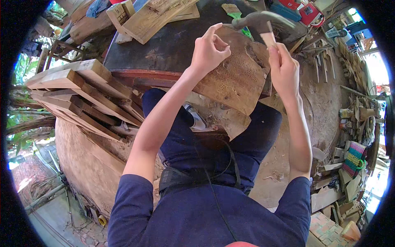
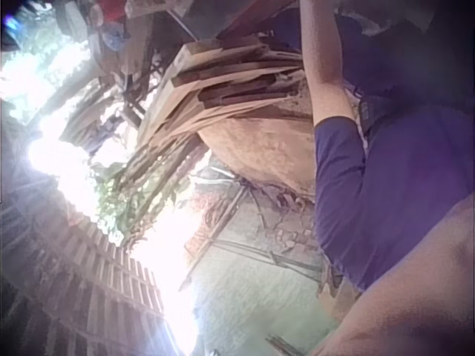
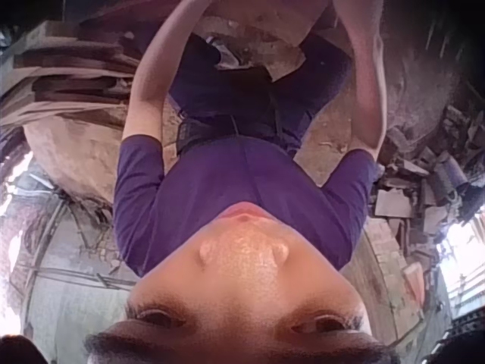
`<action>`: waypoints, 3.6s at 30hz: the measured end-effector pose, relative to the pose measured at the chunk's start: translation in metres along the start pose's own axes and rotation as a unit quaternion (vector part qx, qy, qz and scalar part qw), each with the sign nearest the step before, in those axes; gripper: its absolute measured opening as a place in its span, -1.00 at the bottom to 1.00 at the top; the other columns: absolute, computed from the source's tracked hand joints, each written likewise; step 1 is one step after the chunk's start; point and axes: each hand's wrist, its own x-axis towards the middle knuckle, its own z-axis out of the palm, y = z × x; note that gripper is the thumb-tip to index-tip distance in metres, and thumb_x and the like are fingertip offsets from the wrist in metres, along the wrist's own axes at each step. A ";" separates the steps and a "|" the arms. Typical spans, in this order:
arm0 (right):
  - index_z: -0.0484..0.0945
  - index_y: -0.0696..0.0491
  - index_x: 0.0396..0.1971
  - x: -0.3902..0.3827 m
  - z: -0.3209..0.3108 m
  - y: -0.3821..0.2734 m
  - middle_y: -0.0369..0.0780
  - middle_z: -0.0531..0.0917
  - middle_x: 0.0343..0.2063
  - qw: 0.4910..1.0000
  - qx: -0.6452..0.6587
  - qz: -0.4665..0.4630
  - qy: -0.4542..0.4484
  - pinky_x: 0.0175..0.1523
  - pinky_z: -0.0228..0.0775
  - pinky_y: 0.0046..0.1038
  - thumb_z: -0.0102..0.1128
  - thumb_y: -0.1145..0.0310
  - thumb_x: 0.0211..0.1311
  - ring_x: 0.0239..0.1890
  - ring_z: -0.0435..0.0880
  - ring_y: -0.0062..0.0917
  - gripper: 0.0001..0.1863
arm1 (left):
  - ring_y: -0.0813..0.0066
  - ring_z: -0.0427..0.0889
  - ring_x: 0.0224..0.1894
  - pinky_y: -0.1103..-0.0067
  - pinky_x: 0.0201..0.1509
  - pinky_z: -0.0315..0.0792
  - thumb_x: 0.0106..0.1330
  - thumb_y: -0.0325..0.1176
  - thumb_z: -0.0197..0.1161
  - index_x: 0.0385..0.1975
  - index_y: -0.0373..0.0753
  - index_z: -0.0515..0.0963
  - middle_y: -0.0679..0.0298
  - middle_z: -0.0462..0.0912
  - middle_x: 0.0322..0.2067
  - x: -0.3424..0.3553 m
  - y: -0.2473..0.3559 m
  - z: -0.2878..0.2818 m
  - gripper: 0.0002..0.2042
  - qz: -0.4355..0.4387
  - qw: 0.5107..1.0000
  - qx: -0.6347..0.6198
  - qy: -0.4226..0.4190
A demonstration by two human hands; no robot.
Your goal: Sand a piece of wood, brush off the dust, and hammer a nail into it.
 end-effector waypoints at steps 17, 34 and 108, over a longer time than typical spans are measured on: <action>0.58 0.04 -0.16 0.002 -0.005 -0.026 0.06 0.70 -0.37 0.996 -0.071 -0.020 -0.048 -0.28 0.50 -0.05 0.09 0.18 0.55 -0.27 0.71 0.05 -0.77 | 0.63 0.73 -0.38 0.62 -0.21 0.58 0.14 -0.47 0.47 0.39 -0.22 0.37 0.27 0.77 -0.44 -0.002 0.004 -0.003 -0.27 -0.037 0.999 -0.020 -0.010; 0.57 0.08 -0.19 0.005 -0.006 -0.027 0.08 0.69 -0.39 0.995 -0.093 0.016 -0.024 -0.28 0.51 -0.02 0.12 0.22 0.53 -0.28 0.68 0.10 -0.77 | 0.60 0.75 -0.39 0.61 -0.25 0.59 0.15 -0.48 0.47 0.41 -0.23 0.35 0.25 0.77 -0.43 0.000 0.004 -0.002 -0.25 -0.027 0.999 -0.027 -0.010; 0.58 0.02 -0.16 0.005 -0.001 -0.022 -0.01 0.72 -0.37 0.999 -0.044 -0.020 -0.021 -0.27 0.54 -0.07 0.17 0.18 0.50 -0.29 0.71 0.03 -0.79 | 0.64 0.70 -0.49 0.65 -0.33 0.58 0.25 -0.46 0.48 0.58 -0.22 0.01 0.26 0.77 -0.47 -0.002 0.001 -0.006 -0.06 0.029 0.999 0.003 0.030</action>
